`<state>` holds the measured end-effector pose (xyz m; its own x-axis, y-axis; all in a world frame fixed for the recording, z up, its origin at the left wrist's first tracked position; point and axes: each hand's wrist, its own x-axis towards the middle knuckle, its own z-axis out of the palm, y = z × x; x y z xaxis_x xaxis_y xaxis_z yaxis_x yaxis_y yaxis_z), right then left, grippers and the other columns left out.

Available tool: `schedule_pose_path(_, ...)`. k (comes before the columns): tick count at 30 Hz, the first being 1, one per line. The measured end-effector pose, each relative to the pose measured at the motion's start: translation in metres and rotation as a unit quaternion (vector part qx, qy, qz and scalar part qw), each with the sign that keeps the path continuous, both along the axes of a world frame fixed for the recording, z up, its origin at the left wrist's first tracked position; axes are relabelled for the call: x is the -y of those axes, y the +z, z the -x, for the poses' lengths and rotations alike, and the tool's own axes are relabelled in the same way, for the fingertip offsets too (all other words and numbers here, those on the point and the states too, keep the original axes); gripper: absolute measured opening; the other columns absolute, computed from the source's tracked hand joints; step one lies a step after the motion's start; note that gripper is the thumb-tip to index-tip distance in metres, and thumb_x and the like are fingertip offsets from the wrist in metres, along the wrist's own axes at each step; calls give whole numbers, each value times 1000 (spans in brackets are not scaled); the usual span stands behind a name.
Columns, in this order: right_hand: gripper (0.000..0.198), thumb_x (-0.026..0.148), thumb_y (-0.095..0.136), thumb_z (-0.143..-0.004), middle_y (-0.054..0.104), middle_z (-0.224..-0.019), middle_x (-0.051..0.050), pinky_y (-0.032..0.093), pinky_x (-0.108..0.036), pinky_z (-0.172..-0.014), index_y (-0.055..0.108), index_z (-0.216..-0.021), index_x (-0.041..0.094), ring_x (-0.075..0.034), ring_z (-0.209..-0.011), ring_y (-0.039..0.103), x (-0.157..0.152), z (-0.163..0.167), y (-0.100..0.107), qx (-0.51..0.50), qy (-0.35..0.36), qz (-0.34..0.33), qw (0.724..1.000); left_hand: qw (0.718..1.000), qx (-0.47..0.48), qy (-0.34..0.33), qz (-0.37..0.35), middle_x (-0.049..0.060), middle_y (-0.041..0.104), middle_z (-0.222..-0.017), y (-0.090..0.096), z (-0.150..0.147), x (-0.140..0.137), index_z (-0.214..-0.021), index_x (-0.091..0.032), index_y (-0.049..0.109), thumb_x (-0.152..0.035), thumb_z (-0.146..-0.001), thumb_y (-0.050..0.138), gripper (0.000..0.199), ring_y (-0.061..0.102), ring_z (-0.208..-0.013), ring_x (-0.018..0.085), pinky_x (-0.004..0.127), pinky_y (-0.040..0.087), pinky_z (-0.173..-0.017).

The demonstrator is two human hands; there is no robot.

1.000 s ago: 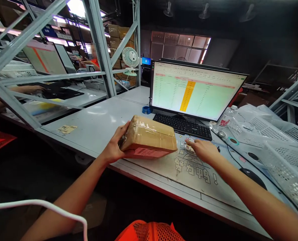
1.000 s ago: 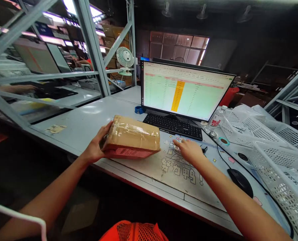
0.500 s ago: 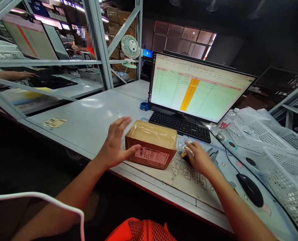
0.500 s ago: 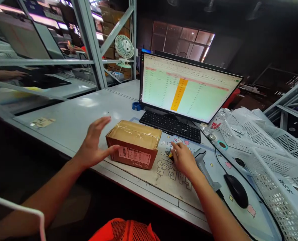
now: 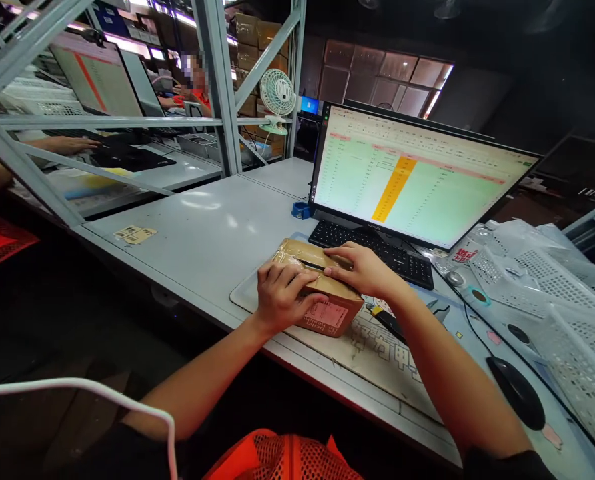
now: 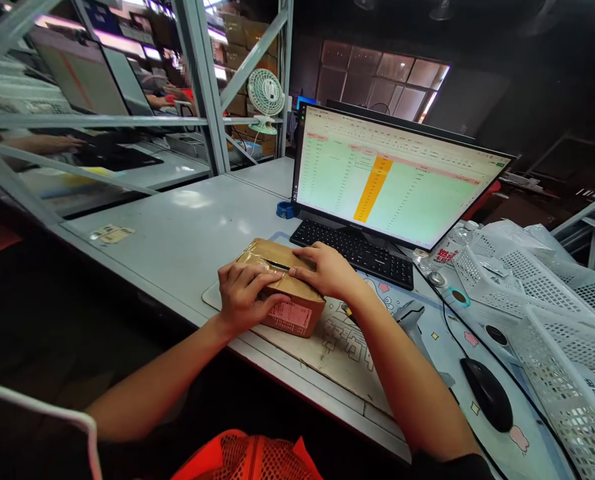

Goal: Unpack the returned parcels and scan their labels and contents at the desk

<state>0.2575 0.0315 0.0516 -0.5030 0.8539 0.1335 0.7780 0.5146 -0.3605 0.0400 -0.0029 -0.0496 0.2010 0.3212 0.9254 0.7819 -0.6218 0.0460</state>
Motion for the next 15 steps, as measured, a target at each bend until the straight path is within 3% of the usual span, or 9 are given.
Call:
schedule_pose_path(5,41,43,49,-114,73,-116,-14,46,-36,-84,75,-136,21,-28,-101,68,4,12,16,174,-52,-84,980,999,9,-5,32,5,77,-96,-3,-1,5,-100,-26,80,-60,-102,69,36,64,-93,24,44,38,-93)
schedule_pose_path(8,44,42,41,-116,75,-103,-13,39,-33,-77,77,-125,18,-24,-88,63,-23,9,18,128,-131,-115,976,1000,12,-17,18,4,77,-97,1,3,15,-102,-24,79,-59,-102,70,36,65,-94,23,43,38,-94)
schedule_pose_path(11,45,43,47,-113,72,-94,-10,34,-30,-71,78,-101,12,-18,-79,54,-57,3,8,32,-144,-14,989,997,-33,-47,52,6,74,-98,19,11,20,-106,-20,77,-56,-104,67,37,63,-95,24,42,41,-92)
schedule_pose_path(13,50,43,48,-112,69,-87,-10,33,-30,-68,74,-87,8,-16,-74,50,-73,0,-1,13,-148,71,986,986,-92,-77,118,8,72,-104,40,15,12,-110,-17,77,-54,-107,62,40,63,-101,26,41,43,-93)
schedule_pose_path(15,53,44,47,-111,67,-82,-9,34,-29,-67,73,-83,7,-15,-73,49,-79,-1,-9,4,-154,106,982,965,-146,-86,199,10,72,-116,64,14,-5,-115,-16,76,-55,-108,58,44,63,-111,28,42,44,-96)
